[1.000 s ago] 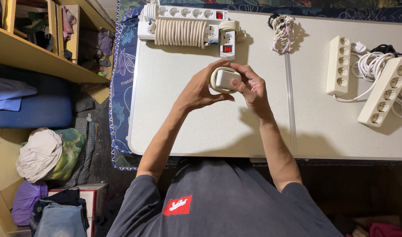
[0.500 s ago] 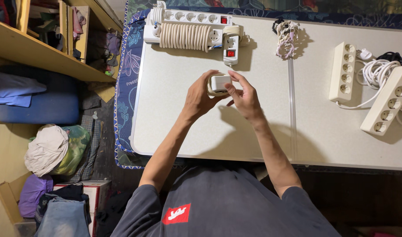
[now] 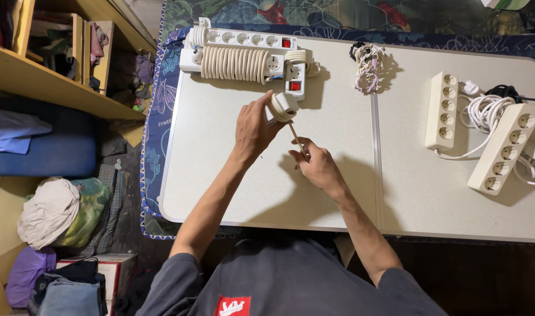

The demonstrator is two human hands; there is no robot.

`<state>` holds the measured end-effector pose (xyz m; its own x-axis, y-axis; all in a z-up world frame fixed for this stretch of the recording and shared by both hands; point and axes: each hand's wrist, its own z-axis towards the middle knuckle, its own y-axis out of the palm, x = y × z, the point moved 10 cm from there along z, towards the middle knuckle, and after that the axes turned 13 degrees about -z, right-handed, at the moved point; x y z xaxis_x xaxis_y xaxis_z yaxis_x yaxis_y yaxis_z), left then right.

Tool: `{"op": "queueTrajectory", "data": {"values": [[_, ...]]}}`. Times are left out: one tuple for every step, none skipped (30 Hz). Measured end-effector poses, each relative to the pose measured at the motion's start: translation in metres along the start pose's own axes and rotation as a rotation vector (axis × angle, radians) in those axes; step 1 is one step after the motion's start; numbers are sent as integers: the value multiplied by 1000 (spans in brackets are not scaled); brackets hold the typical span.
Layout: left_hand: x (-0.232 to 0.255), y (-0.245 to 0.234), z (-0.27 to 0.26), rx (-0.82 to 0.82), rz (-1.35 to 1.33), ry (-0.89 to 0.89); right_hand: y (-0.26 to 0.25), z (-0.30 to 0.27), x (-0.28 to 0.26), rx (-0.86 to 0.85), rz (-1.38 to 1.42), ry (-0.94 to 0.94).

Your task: The person organizes several power strips and extension cords on a white table. They pick up a small power strip, wrap its cord neatly around the body, and place it down. They then handle a longer power strip, uncoiling and re-wrapping its cord before setting it aside. The person continues to handle and arrange multiple power strips and cords on the table.

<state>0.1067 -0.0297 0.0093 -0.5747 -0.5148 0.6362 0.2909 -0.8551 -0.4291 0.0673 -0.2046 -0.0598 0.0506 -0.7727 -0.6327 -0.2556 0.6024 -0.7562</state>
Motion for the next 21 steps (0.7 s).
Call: {"op": "queueTrajectory", "data": {"values": [[5,3,1,-22,23,35,-11,-3,-9,92,-29,-126],[10,6,2,-46,46,71,-23,-9,-17,185,-55,-251],[16,10,2,-71,69,107,-33,-16,-26,277,-81,-377],[14,19,2,-139,98,69,-35,-19,-26,297,-166,-381],[12,28,1,-207,127,32,-38,-21,-27,316,-252,-383],[9,38,0,-274,156,-4,-43,-22,-28,337,-339,-386],[12,46,0,-317,186,15,-50,-24,-32,361,-365,-424],[15,54,0,-357,218,33,-57,-24,-36,385,-390,-464],[17,63,0,-398,249,51,-63,-25,-41,409,-416,-504],[17,73,0,-471,263,42,-69,-26,-44,422,-435,-537],[16,83,-1,-544,277,33,-75,-27,-47,436,-453,-570],[15,93,0,-615,291,29,-81,-27,-49,454,-474,-603],[19,100,2,-647,284,63,-88,-26,-49,472,-467,-619],[22,107,1,-680,276,91,-93,-27,-49,484,-459,-635],[24,113,0,-712,268,119,-98,-27,-48,496,-452,-651],[29,115,-1,-701,280,177,-102,-23,-44,495,-439,-641],[35,117,-3,-689,293,234,-107,-20,-39,494,-425,-631],[42,119,-6,-679,304,295,-111,-17,-34,496,-412,-617],[44,122,-9,-695,309,302,-113,-17,-31,493,-369,-633],[48,124,-13,-710,314,308,-115,-17,-28,489,-326,-649],[51,125,-15,-726,319,315,-118,-17,-26,485,-283,-666]]}}
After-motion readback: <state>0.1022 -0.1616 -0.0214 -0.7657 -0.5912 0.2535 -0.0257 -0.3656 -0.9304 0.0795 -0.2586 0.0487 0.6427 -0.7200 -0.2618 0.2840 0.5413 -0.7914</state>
